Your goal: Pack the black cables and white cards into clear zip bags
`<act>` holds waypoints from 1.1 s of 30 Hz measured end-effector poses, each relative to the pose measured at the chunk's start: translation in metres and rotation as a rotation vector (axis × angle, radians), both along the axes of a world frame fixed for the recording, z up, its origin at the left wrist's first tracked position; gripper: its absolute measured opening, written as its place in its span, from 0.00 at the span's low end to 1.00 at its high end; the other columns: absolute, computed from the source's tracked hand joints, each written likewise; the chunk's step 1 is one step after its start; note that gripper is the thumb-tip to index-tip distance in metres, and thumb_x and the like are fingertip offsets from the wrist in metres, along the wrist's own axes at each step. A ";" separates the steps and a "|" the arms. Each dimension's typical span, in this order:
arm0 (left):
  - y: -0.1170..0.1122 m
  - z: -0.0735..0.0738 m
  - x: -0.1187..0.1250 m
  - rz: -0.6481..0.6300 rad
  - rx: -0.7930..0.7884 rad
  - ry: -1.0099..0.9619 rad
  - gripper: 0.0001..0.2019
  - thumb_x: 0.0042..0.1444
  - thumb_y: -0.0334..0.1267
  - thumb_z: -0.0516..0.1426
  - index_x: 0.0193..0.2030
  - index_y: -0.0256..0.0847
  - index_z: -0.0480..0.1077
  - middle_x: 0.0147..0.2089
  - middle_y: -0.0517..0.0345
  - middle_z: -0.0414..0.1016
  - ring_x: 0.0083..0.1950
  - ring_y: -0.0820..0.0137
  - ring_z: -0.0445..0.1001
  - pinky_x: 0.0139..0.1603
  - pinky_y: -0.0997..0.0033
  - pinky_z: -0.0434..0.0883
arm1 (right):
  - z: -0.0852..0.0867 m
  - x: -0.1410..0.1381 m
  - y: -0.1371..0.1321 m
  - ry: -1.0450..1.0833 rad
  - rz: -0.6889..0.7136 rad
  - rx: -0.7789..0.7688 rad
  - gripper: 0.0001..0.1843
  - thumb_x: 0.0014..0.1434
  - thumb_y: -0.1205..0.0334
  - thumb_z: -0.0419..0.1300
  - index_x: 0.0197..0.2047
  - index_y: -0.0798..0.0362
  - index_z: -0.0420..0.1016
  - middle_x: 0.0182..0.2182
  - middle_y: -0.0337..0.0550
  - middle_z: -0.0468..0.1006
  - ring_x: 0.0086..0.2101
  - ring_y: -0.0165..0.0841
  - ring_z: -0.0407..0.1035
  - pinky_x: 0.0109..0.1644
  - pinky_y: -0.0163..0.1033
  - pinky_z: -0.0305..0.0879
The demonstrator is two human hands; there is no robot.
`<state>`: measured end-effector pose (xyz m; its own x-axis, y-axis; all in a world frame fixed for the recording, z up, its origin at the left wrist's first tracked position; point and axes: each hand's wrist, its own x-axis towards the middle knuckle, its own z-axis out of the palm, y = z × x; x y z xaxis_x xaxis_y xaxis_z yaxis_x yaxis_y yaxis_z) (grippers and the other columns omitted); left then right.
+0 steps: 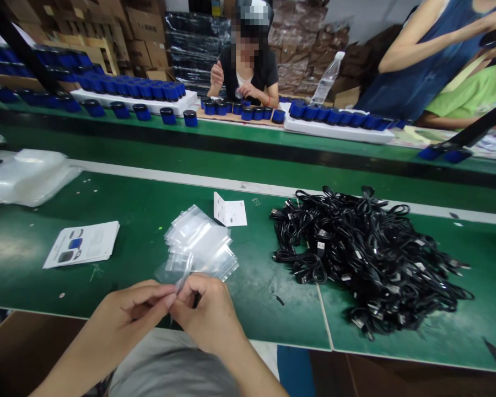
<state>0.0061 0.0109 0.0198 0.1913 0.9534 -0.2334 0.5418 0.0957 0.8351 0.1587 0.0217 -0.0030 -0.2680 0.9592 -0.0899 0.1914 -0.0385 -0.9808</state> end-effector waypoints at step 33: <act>0.007 -0.007 -0.005 0.038 0.376 0.247 0.11 0.53 0.34 0.49 0.20 0.41 0.60 0.18 0.69 0.60 0.19 0.77 0.61 0.21 0.81 0.59 | 0.026 0.023 0.021 -0.549 -0.068 0.350 0.10 0.59 0.66 0.51 0.25 0.52 0.65 0.22 0.36 0.69 0.24 0.30 0.62 0.32 0.35 0.54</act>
<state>0.0011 0.0175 0.0129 0.1368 0.9859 0.0963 0.7311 -0.1661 0.6617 0.1812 0.0430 0.0226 -0.2100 0.9698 0.1238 0.6765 0.2356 -0.6977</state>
